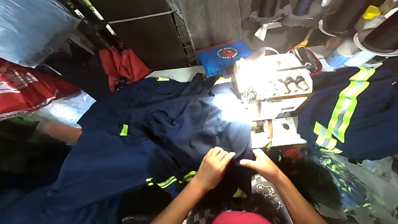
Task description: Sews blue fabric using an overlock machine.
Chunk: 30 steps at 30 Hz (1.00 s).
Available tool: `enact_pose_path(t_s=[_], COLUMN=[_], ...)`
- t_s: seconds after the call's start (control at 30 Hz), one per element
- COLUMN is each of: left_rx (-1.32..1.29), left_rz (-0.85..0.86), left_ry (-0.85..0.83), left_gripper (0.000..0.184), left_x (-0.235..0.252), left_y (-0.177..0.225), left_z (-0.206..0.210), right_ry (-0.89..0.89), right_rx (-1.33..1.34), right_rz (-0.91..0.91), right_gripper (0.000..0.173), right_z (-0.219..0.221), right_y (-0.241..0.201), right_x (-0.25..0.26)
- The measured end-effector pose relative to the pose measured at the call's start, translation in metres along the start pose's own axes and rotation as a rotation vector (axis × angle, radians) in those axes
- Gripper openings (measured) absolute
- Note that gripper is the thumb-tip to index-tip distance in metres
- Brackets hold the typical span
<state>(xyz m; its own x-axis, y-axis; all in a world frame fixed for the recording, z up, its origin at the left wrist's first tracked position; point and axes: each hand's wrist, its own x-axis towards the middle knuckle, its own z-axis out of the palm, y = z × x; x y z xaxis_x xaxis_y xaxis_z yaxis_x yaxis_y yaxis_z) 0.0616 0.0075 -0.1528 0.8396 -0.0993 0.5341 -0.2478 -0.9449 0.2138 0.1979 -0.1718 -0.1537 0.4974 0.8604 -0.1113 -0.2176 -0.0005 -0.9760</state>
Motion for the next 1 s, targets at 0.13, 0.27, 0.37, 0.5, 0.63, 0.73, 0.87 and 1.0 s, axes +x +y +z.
enact_pose_path(t_s=[0.13,0.27,0.37,0.5,0.63,0.73,0.87,1.0], left_rx=[-0.334,-0.897,-0.423,-0.110,0.002,0.099,0.241,0.268], left_rz=[-0.304,-0.968,-0.501,-0.154,-0.109,-0.117,-0.184,-0.319], left_ry=[-0.063,0.338,0.380,0.202,0.180,0.163,0.084,-0.188], left_gripper=[0.019,0.024,0.022,0.019,0.018,0.020,0.018,0.025], left_x=[0.020,0.065,0.058,0.034,0.034,0.059,0.100,0.136], left_y=[0.008,0.027,0.048,0.062,0.046,0.036,0.035,0.050], left_z=[-0.041,-0.081,-0.079,-0.022,0.012,0.009,0.002,-0.010], right_ry=[0.119,0.163,0.123,0.080,0.142,0.180,0.284,0.374], right_rx=[0.028,0.211,0.265,0.199,0.145,0.124,0.106,0.034], right_rz=[-0.158,-0.144,-0.131,-0.165,-0.198,-0.191,-0.179,-0.166], right_gripper=[0.010,0.008,0.009,0.012,0.013,0.015,0.021,0.024], right_z=[-0.003,-0.005,-0.010,-0.015,-0.010,-0.006,0.002,0.005], right_y=[0.018,0.029,0.037,0.046,0.041,0.025,0.002,-0.025], right_x=[-0.027,-0.037,-0.039,-0.040,-0.031,-0.017,0.006,0.026])
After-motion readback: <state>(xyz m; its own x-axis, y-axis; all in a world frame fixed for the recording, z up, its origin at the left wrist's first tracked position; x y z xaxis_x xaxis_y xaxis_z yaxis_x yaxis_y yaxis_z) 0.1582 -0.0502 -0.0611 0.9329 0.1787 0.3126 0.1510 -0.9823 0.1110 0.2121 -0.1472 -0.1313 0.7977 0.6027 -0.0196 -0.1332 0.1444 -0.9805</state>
